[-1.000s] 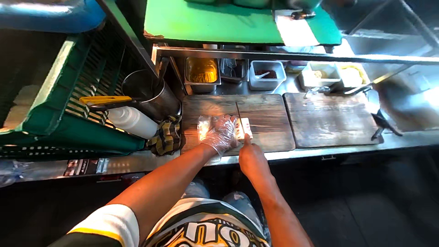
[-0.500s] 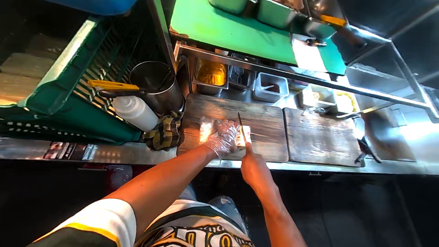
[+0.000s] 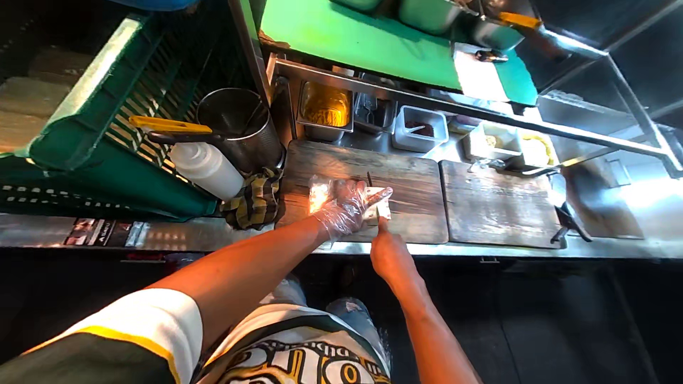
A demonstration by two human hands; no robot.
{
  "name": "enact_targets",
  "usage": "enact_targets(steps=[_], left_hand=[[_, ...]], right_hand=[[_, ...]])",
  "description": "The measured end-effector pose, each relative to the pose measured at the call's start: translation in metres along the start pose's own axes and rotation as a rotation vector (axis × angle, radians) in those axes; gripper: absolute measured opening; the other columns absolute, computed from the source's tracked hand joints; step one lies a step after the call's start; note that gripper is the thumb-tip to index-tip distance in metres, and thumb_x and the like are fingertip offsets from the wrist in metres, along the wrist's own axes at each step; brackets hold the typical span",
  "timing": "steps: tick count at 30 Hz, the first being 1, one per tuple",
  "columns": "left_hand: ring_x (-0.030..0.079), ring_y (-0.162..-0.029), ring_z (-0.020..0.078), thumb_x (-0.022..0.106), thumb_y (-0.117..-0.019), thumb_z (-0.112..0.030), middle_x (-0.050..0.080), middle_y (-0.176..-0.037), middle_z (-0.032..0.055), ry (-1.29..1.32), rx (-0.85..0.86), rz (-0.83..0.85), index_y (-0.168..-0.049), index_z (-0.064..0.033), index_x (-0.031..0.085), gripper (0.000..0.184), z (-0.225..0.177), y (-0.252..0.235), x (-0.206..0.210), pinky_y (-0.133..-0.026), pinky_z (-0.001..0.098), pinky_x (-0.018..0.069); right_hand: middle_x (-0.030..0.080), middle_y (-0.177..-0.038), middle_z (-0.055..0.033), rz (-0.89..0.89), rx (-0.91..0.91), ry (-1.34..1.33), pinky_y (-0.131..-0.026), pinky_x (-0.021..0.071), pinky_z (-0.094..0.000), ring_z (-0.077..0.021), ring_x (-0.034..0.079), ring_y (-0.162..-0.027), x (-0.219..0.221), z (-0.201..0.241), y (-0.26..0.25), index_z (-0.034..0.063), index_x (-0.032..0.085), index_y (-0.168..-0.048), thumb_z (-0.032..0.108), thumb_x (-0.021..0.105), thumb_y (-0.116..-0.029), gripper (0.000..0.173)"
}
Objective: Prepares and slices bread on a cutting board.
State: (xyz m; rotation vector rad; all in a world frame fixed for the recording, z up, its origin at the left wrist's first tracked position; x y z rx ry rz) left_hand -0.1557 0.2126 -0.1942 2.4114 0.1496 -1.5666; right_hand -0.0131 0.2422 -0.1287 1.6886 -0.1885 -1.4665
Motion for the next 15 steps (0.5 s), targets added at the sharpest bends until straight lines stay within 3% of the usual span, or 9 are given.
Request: enact_targets(steps=[3, 8, 13, 15], left_hand=[[0.057, -0.121, 0.0413, 0.078, -0.0751, -0.052, 0.059, -0.135, 0.0182, -0.018, 0.002, -0.002, -0.151, -0.0472, 0.045, 0.083, 0.0, -0.002, 0.001, -0.098, 0.0655, 0.0428], [0.056, -0.122, 0.0431, 0.078, -0.0724, -0.054, 0.058, -0.136, 0.0198, -0.067, -0.03, 0.064, -0.154, -0.0453, 0.04, 0.09, -0.004, -0.005, 0.001, -0.097, 0.0671, 0.0422], [0.056, -0.123, 0.0411, 0.081, -0.0701, -0.045, 0.059, -0.136, 0.0176, -0.08, 0.004, 0.052, -0.152, -0.043, 0.043, 0.091, 0.0, -0.009, 0.009, -0.096, 0.0638, 0.0449], [0.055, -0.125, 0.0404, 0.082, -0.0707, -0.049, 0.057, -0.139, 0.0174, -0.071, -0.034, 0.102, -0.151, -0.0415, 0.046, 0.089, -0.005, -0.009, 0.0, -0.099, 0.0639, 0.0439]], right_hand=[[0.07, -0.106, -0.0197, -0.027, -0.02, -0.027, -0.082, 0.0587, -0.0548, -0.0381, 0.071, -0.098, 0.005, -0.008, -0.002, 0.0184, 0.022, -0.163, 0.024, 0.044, -0.1074, 0.06], [0.07, -0.109, -0.0172, 0.066, 0.05, -0.012, -0.088, 0.0581, -0.0511, -0.0345, 0.071, -0.103, 0.009, -0.016, 0.034, 0.0232, 0.016, -0.165, 0.023, 0.039, -0.1089, 0.06], [0.07, -0.106, -0.0187, -0.034, -0.01, -0.063, -0.079, 0.0595, -0.0534, -0.0363, 0.072, -0.093, 0.046, -0.02, -0.011, 0.0199, 0.016, -0.165, 0.025, 0.042, -0.1077, 0.063], [0.07, -0.108, -0.0198, -0.063, -0.04, -0.08, -0.076, 0.0595, -0.0546, -0.038, 0.072, -0.092, 0.051, -0.023, -0.02, 0.02, 0.02, -0.164, 0.025, 0.041, -0.1079, 0.061]])
Point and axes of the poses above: each hand's wrist, its own y-axis away from the middle knuckle, its own x-axis out of the palm, z = x × y, the point moved 2 cm from there along -y, towards the middle knuckle
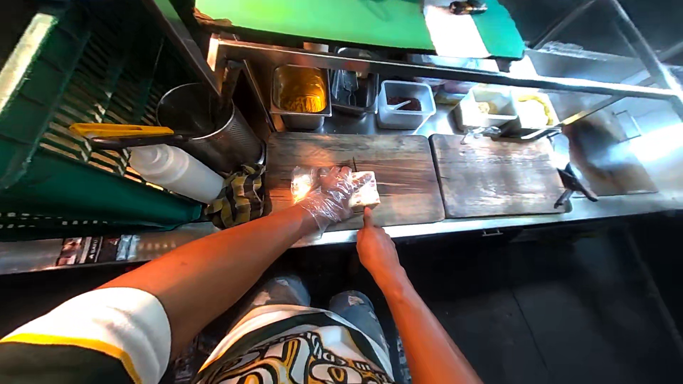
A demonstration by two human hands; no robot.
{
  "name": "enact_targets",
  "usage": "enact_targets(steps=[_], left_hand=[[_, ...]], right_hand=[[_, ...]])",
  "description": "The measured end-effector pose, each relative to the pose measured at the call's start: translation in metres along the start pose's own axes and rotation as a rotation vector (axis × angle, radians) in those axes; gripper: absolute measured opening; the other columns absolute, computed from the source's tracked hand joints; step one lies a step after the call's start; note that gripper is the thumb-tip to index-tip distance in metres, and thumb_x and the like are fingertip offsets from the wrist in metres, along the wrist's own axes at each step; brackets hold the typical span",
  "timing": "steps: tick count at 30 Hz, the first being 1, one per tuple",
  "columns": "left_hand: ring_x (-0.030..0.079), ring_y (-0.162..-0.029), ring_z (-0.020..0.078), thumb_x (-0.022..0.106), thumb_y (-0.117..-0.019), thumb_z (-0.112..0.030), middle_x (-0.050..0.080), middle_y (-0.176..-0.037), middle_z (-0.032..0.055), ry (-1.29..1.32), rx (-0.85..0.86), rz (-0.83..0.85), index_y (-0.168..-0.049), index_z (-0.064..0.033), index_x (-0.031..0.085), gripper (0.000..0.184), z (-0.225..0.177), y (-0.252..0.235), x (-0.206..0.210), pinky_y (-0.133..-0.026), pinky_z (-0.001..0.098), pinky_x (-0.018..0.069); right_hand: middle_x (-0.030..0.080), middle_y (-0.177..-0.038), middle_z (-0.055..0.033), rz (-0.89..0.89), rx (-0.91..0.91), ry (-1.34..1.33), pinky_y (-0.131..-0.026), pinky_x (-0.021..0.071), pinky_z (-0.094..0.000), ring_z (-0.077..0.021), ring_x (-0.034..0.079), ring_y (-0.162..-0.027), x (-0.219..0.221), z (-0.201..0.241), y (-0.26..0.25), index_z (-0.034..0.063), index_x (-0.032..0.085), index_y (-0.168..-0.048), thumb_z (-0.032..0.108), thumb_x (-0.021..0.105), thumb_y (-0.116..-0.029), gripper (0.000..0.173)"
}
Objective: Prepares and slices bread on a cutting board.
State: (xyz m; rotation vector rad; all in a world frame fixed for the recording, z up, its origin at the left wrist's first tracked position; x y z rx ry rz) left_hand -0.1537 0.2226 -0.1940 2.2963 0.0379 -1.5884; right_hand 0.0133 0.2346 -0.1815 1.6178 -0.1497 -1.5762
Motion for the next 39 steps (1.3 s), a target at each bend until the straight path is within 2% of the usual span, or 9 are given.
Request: enact_targets(steps=[7, 12, 16, 22, 27, 31, 35, 37, 39], left_hand=[[0.054, -0.126, 0.0413, 0.079, -0.0722, -0.054, 0.054, -0.141, 0.0195, -0.046, -0.048, 0.092, -0.154, -0.041, 0.042, 0.091, -0.005, 0.001, -0.009, -0.1, 0.0649, 0.0421], [0.056, -0.122, 0.0408, 0.081, -0.0698, -0.051, 0.057, -0.138, 0.0185, -0.064, 0.0, 0.025, -0.153, -0.0418, 0.043, 0.091, -0.002, -0.004, 0.002, -0.097, 0.0639, 0.0437], [0.057, -0.121, 0.0405, 0.081, -0.0663, -0.055, 0.057, -0.137, 0.0185, -0.048, 0.004, 0.054, -0.151, -0.0371, 0.046, 0.093, -0.001, -0.005, -0.001, -0.096, 0.0638, 0.0447], [0.057, -0.123, 0.0403, 0.08, -0.0684, -0.057, 0.056, -0.14, 0.0178, -0.081, -0.019, 0.113, -0.152, -0.0377, 0.046, 0.092, -0.004, -0.006, -0.007, -0.096, 0.0634, 0.045], [0.058, -0.123, 0.0341, 0.084, -0.0648, -0.059, 0.061, -0.135, 0.0118, 0.07, 0.038, 0.187, -0.151, -0.0396, 0.047, 0.096, -0.001, -0.002, -0.022, -0.096, 0.0618, 0.0495], [0.059, -0.129, 0.0277, 0.078, -0.0829, -0.054, 0.063, -0.141, 0.0063, 0.279, 0.217, 0.355, -0.151, -0.0309, 0.05, 0.078, 0.028, -0.029, -0.028, -0.108, 0.0574, 0.0442], [0.048, -0.141, 0.0259, 0.065, -0.0965, -0.04, 0.049, -0.155, 0.0068, 0.214, 0.242, 0.12, -0.16, -0.028, 0.038, 0.07, 0.032, -0.031, -0.043, -0.117, 0.0512, 0.0384], [0.048, -0.141, 0.0282, 0.067, -0.0938, -0.037, 0.045, -0.158, 0.0086, 0.152, 0.229, 0.043, -0.159, -0.0331, 0.039, 0.07, 0.023, -0.018, -0.046, -0.114, 0.0523, 0.0415], [0.049, -0.138, 0.035, 0.074, -0.08, -0.044, 0.038, -0.162, 0.0116, 0.071, 0.196, 0.067, -0.155, -0.0408, 0.042, 0.082, 0.013, -0.012, -0.042, -0.105, 0.0615, 0.0445]], right_hand=[[0.068, -0.114, -0.0179, 0.083, 0.032, -0.042, -0.086, 0.058, -0.0508, -0.0347, 0.071, -0.101, 0.003, -0.01, 0.029, 0.0258, 0.013, -0.166, 0.025, 0.039, -0.1094, 0.062], [0.067, -0.111, -0.0212, -0.006, -0.035, -0.063, -0.078, 0.0594, -0.0529, -0.0374, 0.072, -0.092, 0.039, -0.016, -0.018, 0.02, 0.018, -0.165, 0.025, 0.042, -0.1085, 0.062], [0.067, -0.108, -0.0195, -0.063, -0.042, -0.084, -0.072, 0.0603, -0.0516, -0.0355, 0.072, -0.084, 0.044, -0.021, -0.009, 0.0228, 0.017, -0.166, 0.024, 0.04, -0.1083, 0.062], [0.067, -0.114, -0.0198, -0.014, -0.026, -0.123, -0.079, 0.0595, -0.0514, -0.0356, 0.072, -0.09, 0.07, -0.034, -0.003, 0.025, 0.012, -0.167, 0.025, 0.045, -0.1077, 0.067], [0.067, -0.118, -0.0186, 0.032, -0.01, -0.13, -0.087, 0.0579, -0.051, -0.035, 0.071, -0.099, 0.029, -0.027, 0.029, 0.0267, 0.011, -0.167, 0.024, 0.038, -0.1084, 0.064], [0.067, -0.124, -0.0181, 0.1, 0.052, -0.114, -0.093, 0.0557, -0.0507, -0.0348, 0.069, -0.108, -0.015, -0.009, 0.063, 0.027, 0.012, -0.167, 0.025, 0.035, -0.1094, 0.062], [0.07, -0.109, -0.0176, 0.051, 0.065, -0.121, -0.087, 0.0572, -0.0516, -0.0348, 0.07, -0.101, -0.043, 0.009, 0.065, 0.024, 0.013, -0.166, 0.024, 0.04, -0.1086, 0.064], [0.068, -0.107, -0.0175, 0.03, 0.072, -0.115, -0.084, 0.0581, -0.0505, -0.0342, 0.071, -0.098, -0.044, 0.016, 0.066, 0.0239, 0.011, -0.167, 0.025, 0.04, -0.1088, 0.065], [0.068, -0.107, -0.017, 0.025, 0.088, -0.117, -0.082, 0.0585, -0.05, -0.0341, 0.071, -0.097, -0.039, 0.02, 0.063, 0.0245, 0.011, -0.167, 0.025, 0.04, -0.1087, 0.065]])
Point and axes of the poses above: each hand's wrist, its own y-axis away from the middle knuckle, its own x-axis out of the palm, z = x × y, the point moved 2 cm from there along -y, towards the middle knuckle
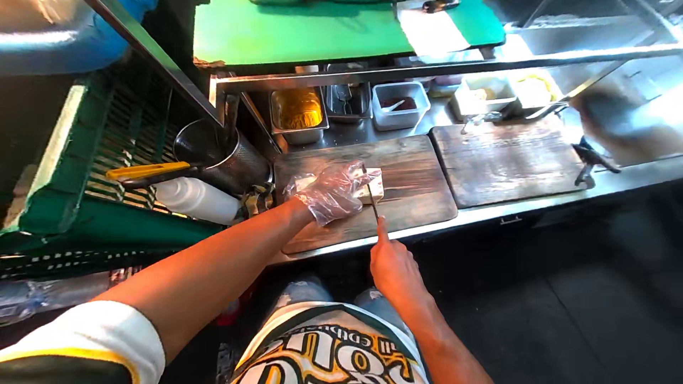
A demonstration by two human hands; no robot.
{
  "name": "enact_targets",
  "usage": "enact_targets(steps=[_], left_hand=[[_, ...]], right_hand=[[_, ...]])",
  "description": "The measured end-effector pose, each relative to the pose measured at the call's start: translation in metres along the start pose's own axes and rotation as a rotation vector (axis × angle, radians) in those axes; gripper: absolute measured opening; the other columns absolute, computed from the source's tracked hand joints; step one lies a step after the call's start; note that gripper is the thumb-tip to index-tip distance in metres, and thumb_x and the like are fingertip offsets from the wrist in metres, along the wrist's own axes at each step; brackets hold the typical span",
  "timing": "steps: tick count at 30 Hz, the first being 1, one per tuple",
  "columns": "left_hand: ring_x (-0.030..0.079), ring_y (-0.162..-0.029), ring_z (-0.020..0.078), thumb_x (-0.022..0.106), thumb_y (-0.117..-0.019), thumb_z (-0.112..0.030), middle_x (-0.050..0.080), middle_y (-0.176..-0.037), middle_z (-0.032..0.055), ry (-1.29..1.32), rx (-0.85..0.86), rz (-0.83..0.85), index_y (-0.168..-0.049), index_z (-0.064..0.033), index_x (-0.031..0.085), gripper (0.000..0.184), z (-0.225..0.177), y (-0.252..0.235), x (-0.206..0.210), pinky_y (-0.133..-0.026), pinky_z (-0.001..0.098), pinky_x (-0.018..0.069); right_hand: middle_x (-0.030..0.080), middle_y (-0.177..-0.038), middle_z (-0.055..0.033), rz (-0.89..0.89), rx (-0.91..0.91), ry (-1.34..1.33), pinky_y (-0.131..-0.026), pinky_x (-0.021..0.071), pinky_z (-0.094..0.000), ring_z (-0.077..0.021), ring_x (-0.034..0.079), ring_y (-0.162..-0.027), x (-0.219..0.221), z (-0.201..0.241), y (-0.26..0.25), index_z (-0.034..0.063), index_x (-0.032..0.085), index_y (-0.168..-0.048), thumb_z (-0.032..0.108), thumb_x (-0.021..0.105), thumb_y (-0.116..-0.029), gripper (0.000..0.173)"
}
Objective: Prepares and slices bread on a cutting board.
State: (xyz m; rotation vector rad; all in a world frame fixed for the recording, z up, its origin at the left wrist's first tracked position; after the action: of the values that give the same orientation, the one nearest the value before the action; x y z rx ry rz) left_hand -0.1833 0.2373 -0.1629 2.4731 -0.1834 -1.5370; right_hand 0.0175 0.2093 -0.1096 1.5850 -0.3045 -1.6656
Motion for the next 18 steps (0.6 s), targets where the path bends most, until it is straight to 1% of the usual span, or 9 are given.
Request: enact_targets(steps=[1, 2, 4, 6, 8, 11, 14, 16, 18], left_hand=[[0.047, -0.139, 0.0361, 0.074, -0.0734, -0.049, 0.035, -0.164, 0.0118, -0.041, -0.009, 0.017, -0.154, -0.0441, 0.042, 0.087, -0.002, 0.0, 0.006, -0.104, 0.0641, 0.0418], [0.044, -0.141, 0.0368, 0.075, -0.0705, -0.052, 0.034, -0.165, 0.0123, -0.071, -0.011, 0.023, -0.154, -0.0467, 0.04, 0.091, -0.002, 0.0, 0.012, -0.104, 0.0654, 0.0388], [0.046, -0.139, 0.0388, 0.076, -0.068, -0.056, 0.038, -0.162, 0.0139, -0.128, -0.011, -0.005, -0.154, -0.0485, 0.039, 0.094, -0.001, -0.002, 0.021, -0.097, 0.0669, 0.0407], [0.047, -0.136, 0.0403, 0.073, -0.0704, -0.053, 0.041, -0.159, 0.0154, -0.163, -0.015, -0.022, -0.154, -0.0469, 0.039, 0.091, 0.0, -0.004, 0.024, -0.093, 0.067, 0.0427], [0.046, -0.138, 0.0409, 0.072, -0.0727, -0.05, 0.041, -0.158, 0.0158, -0.179, -0.034, -0.014, -0.155, -0.0461, 0.038, 0.089, 0.001, -0.006, 0.027, -0.093, 0.0675, 0.0426], [0.049, -0.134, 0.041, 0.073, -0.0725, -0.047, 0.047, -0.153, 0.0149, -0.17, -0.02, -0.035, -0.154, -0.0463, 0.04, 0.088, 0.003, -0.006, 0.029, -0.091, 0.0681, 0.0437], [0.05, -0.133, 0.0406, 0.071, -0.0772, -0.044, 0.05, -0.15, 0.0153, -0.189, -0.012, -0.036, -0.153, -0.0447, 0.042, 0.082, 0.004, -0.008, 0.026, -0.091, 0.0658, 0.0447], [0.05, -0.132, 0.0414, 0.071, -0.0785, -0.043, 0.049, -0.151, 0.0158, -0.188, -0.029, -0.009, -0.154, -0.0473, 0.039, 0.082, 0.003, -0.008, 0.023, -0.09, 0.0654, 0.0446], [0.05, -0.133, 0.0419, 0.071, -0.0781, -0.043, 0.048, -0.152, 0.016, -0.175, -0.036, -0.012, -0.153, -0.0478, 0.041, 0.081, 0.004, -0.008, 0.023, -0.091, 0.0659, 0.0447]], right_hand=[[0.068, -0.107, -0.0167, -0.002, 0.008, -0.004, -0.082, 0.0586, -0.0502, -0.0342, 0.071, -0.096, 0.005, 0.0, -0.004, 0.0248, 0.011, -0.167, 0.025, 0.04, -0.1087, 0.065], [0.068, -0.106, -0.0171, -0.007, 0.013, -0.009, -0.081, 0.0587, -0.0507, -0.0345, 0.071, -0.096, 0.012, 0.0, -0.01, 0.0248, 0.011, -0.167, 0.025, 0.04, -0.1087, 0.065], [0.069, -0.105, -0.0184, -0.009, 0.021, -0.01, -0.08, 0.0591, -0.052, -0.0355, 0.072, -0.095, 0.03, -0.001, -0.026, 0.0239, 0.011, -0.166, 0.025, 0.04, -0.1084, 0.065], [0.068, -0.107, -0.0191, -0.044, 0.012, -0.009, -0.079, 0.0593, -0.052, -0.0356, 0.071, -0.093, 0.049, -0.004, -0.039, 0.0234, 0.011, -0.167, 0.024, 0.041, -0.1078, 0.066], [0.068, -0.111, -0.0196, -0.055, 0.005, -0.014, -0.081, 0.0589, -0.0517, -0.0358, 0.071, -0.095, 0.059, -0.005, -0.046, 0.0233, 0.011, -0.167, 0.024, 0.04, -0.1081, 0.066], [0.066, -0.112, -0.02, -0.069, 0.0, -0.005, -0.078, 0.0599, -0.0513, -0.036, 0.072, -0.091, 0.079, -0.009, -0.065, 0.0232, 0.009, -0.167, 0.022, 0.043, -0.1073, 0.068], [0.067, -0.112, -0.0225, -0.105, -0.026, -0.021, -0.076, 0.0597, -0.0535, -0.0375, 0.072, -0.087, 0.092, -0.011, -0.089, 0.0228, 0.007, -0.167, 0.023, 0.046, -0.1062, 0.072], [0.067, -0.109, -0.0225, -0.115, -0.029, -0.038, -0.073, 0.0599, -0.0538, -0.0369, 0.072, -0.082, 0.095, -0.011, -0.087, 0.0232, 0.006, -0.167, 0.023, 0.046, -0.1059, 0.073], [0.067, -0.111, -0.0209, -0.109, -0.018, -0.057, -0.076, 0.0601, -0.0533, -0.0364, 0.072, -0.086, 0.102, -0.02, -0.074, 0.0264, 0.009, -0.167, 0.022, 0.046, -0.1061, 0.071]])
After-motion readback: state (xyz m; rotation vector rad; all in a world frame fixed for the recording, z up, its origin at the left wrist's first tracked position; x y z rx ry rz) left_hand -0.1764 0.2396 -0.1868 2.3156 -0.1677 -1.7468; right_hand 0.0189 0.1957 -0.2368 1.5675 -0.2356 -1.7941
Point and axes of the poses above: each hand's wrist, its own y-axis away from the middle knuckle, its own x-axis out of the palm, z = x × y, the point moved 2 cm from there along -y, towards the middle knuckle
